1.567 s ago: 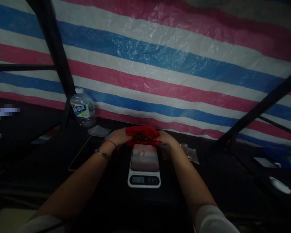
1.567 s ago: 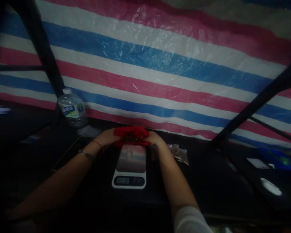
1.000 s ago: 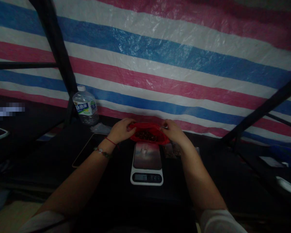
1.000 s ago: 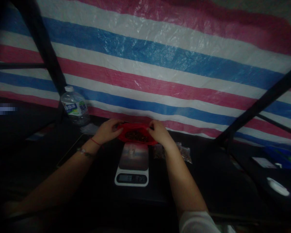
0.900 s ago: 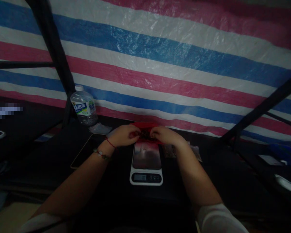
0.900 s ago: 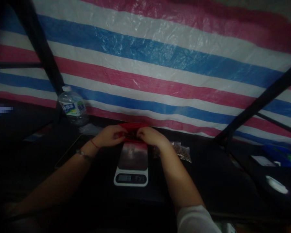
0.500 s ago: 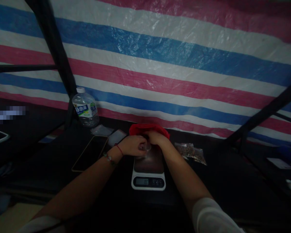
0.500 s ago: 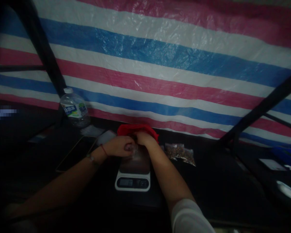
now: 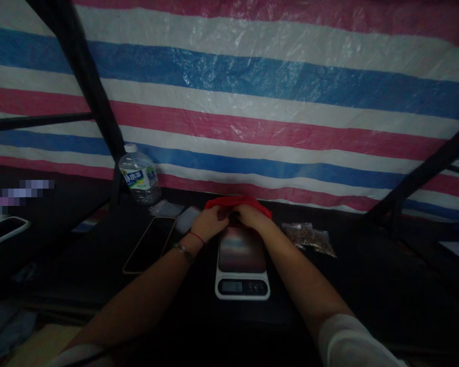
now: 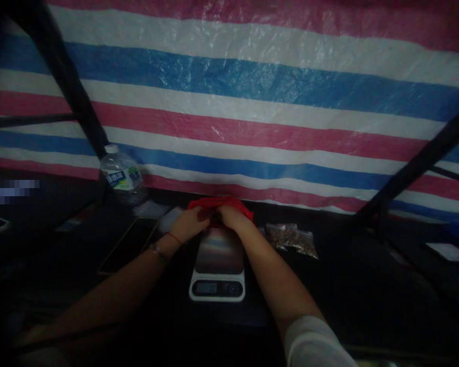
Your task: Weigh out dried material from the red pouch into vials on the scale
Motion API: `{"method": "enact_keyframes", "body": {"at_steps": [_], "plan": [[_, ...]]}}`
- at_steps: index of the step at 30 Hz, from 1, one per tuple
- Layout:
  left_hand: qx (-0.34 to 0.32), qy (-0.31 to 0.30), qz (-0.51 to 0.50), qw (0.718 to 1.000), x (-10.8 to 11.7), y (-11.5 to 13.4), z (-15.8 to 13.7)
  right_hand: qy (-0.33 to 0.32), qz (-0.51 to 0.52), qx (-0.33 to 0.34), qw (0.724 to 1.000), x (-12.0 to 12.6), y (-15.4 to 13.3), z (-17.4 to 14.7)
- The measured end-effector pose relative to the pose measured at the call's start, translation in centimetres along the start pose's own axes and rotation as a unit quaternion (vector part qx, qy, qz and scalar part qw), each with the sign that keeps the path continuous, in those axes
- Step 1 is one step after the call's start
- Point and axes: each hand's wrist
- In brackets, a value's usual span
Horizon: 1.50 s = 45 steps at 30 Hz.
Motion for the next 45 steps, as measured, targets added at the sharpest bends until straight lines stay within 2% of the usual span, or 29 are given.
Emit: {"method": "enact_keyframes", "body": {"at_steps": [3,7,10,17,21,26,34,40,43,45], "plan": [[-0.015,-0.012,-0.001,1.0,-0.1,-0.1,0.0,-0.009,-0.04,0.009,0.999,0.6,0.1,-0.1],[-0.049,-0.004,0.017,0.999,-0.4,0.1,0.1,0.027,0.023,0.041,0.999,1.5,0.5,0.0],[-0.067,-0.002,0.03,0.997,-0.5,0.4,0.2,0.06,0.06,0.042,0.996,1.8,0.4,0.2],[-0.046,0.014,0.053,0.997,-0.5,0.9,0.6,0.054,0.104,0.068,0.991,1.3,-1.0,0.0],[-0.038,0.022,0.055,0.997,-0.6,0.9,0.7,0.072,0.082,0.039,0.993,1.4,-0.9,0.0],[-0.04,0.009,0.064,0.997,-0.9,0.8,0.8,0.048,0.078,0.011,0.996,1.5,-0.6,-0.1],[-0.045,0.004,0.081,0.996,-1.1,1.0,0.8,0.103,0.145,0.048,0.983,0.3,-0.5,0.8],[-0.036,0.003,0.069,0.997,-1.3,0.9,0.9,0.084,0.133,0.095,0.983,0.4,-0.7,0.5],[-0.025,0.01,0.064,0.998,-1.4,0.9,0.9,0.108,0.106,0.102,0.983,0.8,-0.9,0.3],[-0.012,0.018,0.056,0.998,-1.4,0.8,0.9,0.128,0.065,0.084,0.986,1.1,-1.0,0.1]]}}
Point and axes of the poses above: each hand's wrist, its own z-axis towards the middle knuckle, its own x-axis out of the back of the hand, y = z × x, and after that the axes turned 13 degrees about -x, right-handed
